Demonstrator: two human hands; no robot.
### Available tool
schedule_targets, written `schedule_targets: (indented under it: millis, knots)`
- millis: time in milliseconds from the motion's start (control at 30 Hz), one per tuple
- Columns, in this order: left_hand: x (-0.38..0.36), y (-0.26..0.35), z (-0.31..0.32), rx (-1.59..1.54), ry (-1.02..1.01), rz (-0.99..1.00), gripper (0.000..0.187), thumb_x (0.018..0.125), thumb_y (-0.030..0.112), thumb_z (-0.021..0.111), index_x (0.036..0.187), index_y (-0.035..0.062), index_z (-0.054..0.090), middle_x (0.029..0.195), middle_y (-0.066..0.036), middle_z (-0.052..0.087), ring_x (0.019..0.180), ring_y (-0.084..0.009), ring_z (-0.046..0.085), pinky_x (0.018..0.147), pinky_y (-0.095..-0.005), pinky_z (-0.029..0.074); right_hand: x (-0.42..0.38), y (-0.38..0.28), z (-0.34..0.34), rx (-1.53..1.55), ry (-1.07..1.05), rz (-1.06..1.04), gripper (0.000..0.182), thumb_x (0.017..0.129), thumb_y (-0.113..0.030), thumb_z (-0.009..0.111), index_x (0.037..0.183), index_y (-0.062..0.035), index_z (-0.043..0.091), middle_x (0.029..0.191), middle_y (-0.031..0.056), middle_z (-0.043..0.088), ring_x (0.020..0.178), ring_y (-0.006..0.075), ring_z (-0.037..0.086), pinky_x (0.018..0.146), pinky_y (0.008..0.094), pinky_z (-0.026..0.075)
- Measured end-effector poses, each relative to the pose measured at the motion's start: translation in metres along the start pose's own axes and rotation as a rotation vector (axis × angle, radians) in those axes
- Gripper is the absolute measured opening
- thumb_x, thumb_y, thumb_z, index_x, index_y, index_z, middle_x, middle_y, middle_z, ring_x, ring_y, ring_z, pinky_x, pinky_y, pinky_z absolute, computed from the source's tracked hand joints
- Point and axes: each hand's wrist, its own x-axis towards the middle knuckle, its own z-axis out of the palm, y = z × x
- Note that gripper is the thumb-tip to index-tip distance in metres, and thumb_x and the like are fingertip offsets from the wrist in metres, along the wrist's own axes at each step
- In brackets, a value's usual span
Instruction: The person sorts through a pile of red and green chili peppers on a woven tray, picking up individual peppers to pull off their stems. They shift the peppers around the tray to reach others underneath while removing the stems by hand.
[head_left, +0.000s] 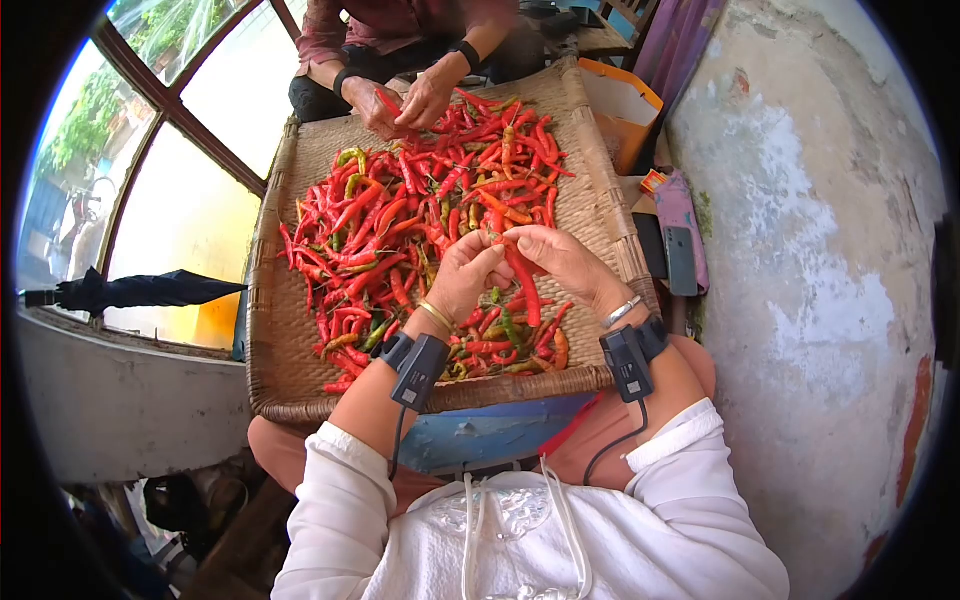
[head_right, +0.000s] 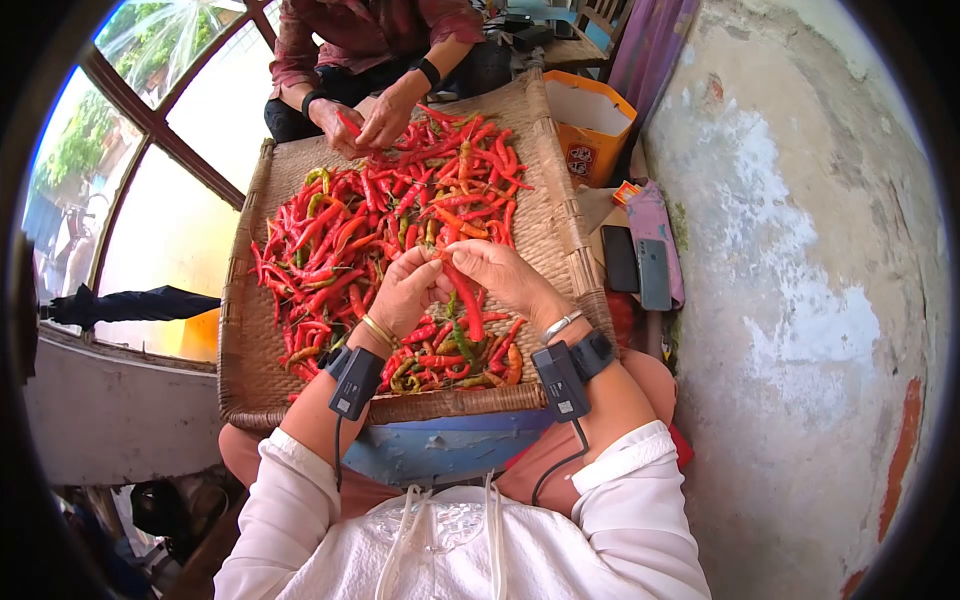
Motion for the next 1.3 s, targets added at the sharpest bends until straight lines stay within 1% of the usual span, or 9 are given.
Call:
schedule_targets:
  millis: [233, 433, 500, 733, 867, 933, 1067, 1167, 1300]
  knots:
    - [0.001, -0.002, -0.007, -0.096, -0.04, -0.037, 0.009, 0.086, 0.013, 0.05, 0.093, 0.0076, 0.051, 0.067, -0.002, 0.057, 0.059, -0.0101, 0.056, 0.054, -0.0211, 0.046, -0.002, -0.002, 0.007, -0.21, 0.103, 0.113, 0.039, 0.076, -0.005, 0.059, 0.113, 0.0024, 0.047, 0.094, 0.0078, 0.057, 0.084, 0.0118, 0.054, 0.07, 0.0238, 0.047]
    - [0.002, -0.002, 0.0, 0.162, 0.066, -0.095, 0.013, 0.084, 0.013, 0.054, 0.091, 0.003, 0.056, 0.07, 0.0, 0.058, 0.055, -0.0067, 0.056, 0.048, -0.0194, 0.047, 0.002, 0.007, 0.002, -0.278, 0.139, 0.087, 0.022, 0.082, -0.009, 0.053, 0.101, 0.0018, 0.053, 0.081, 0.0046, 0.058, 0.069, 0.006, 0.054, 0.059, 0.0197, 0.045]
    - [0.006, 0.004, -0.01, 0.235, 0.11, -0.112, 0.012, 0.083, 0.012, 0.054, 0.091, 0.0032, 0.056, 0.072, -0.001, 0.059, 0.055, -0.0068, 0.056, 0.048, -0.0194, 0.047, 0.002, 0.005, -0.001, -0.349, 0.329, 0.088, 0.016, 0.081, -0.013, 0.053, 0.086, 0.002, 0.057, 0.065, 0.0031, 0.057, 0.055, 0.0093, 0.052, 0.05, 0.0231, 0.043]
    - [0.021, 0.025, -0.044, -0.449, 0.467, 0.224, 0.027, 0.085, 0.017, 0.052, 0.106, 0.0025, 0.046, 0.092, -0.008, 0.058, 0.071, -0.0136, 0.059, 0.063, -0.025, 0.052, 0.004, 0.005, -0.006, -0.138, 0.332, 0.163, 0.016, 0.086, -0.011, 0.043, 0.097, -0.0019, 0.052, 0.065, 0.0006, 0.054, 0.053, 0.0061, 0.05, 0.044, 0.0179, 0.04]
    - [0.008, 0.012, -0.025, 0.065, 0.138, -0.075, 0.049, 0.084, 0.024, 0.054, 0.124, 0.0005, 0.035, 0.097, -0.007, 0.056, 0.063, -0.0102, 0.057, 0.053, -0.0211, 0.047, 0.001, -0.001, 0.004, -0.162, 0.203, 0.245, 0.016, 0.086, -0.01, 0.043, 0.097, -0.002, 0.052, 0.066, 0.0003, 0.054, 0.053, 0.0057, 0.05, 0.043, 0.0177, 0.04]
    - [0.006, 0.004, -0.014, 0.141, 0.038, -0.178, 0.026, 0.085, 0.021, 0.053, 0.105, 0.0046, 0.053, 0.08, -0.001, 0.059, 0.057, -0.0064, 0.054, 0.052, -0.0209, 0.045, 0.001, 0.0, 0.004, -0.211, 0.067, 0.325, 0.015, 0.085, -0.011, 0.044, 0.092, -0.0018, 0.054, 0.062, -0.0002, 0.054, 0.048, 0.005, 0.05, 0.04, 0.0166, 0.037]
    - [0.013, -0.009, -0.025, 0.281, -0.007, -0.219, 0.023, 0.08, 0.028, 0.06, 0.082, 0.0053, 0.058, 0.065, 0.001, 0.057, 0.05, -0.0053, 0.051, 0.044, -0.0195, 0.041, 0.001, 0.002, 0.001, -0.384, -0.053, 0.321, 0.016, 0.086, -0.012, 0.045, 0.091, -0.0016, 0.055, 0.059, -0.0007, 0.052, 0.045, 0.0037, 0.047, 0.039, 0.0162, 0.035]
    - [0.01, 0.005, -0.033, 0.18, 0.084, -0.232, 0.021, 0.08, 0.027, 0.061, 0.074, 0.0074, 0.056, 0.061, 0.001, 0.055, 0.048, -0.0056, 0.05, 0.041, -0.0197, 0.039, -0.002, -0.003, 0.001, -0.337, 0.124, 0.249, 0.016, 0.086, -0.012, 0.045, 0.092, -0.0018, 0.056, 0.057, -0.001, 0.051, 0.043, 0.0031, 0.044, 0.038, 0.0161, 0.034]
    - [0.015, 0.018, -0.049, 0.126, 0.278, -0.189, 0.019, 0.081, 0.025, 0.058, 0.082, 0.0068, 0.055, 0.065, 0.0, 0.056, 0.049, -0.0055, 0.051, 0.041, -0.0199, 0.041, 0.0, -0.005, -0.003, -0.154, 0.368, 0.141, 0.018, 0.084, -0.013, 0.048, 0.094, -0.0002, 0.056, 0.059, 0.0007, 0.051, 0.043, 0.0057, 0.044, 0.041, 0.0183, 0.037]
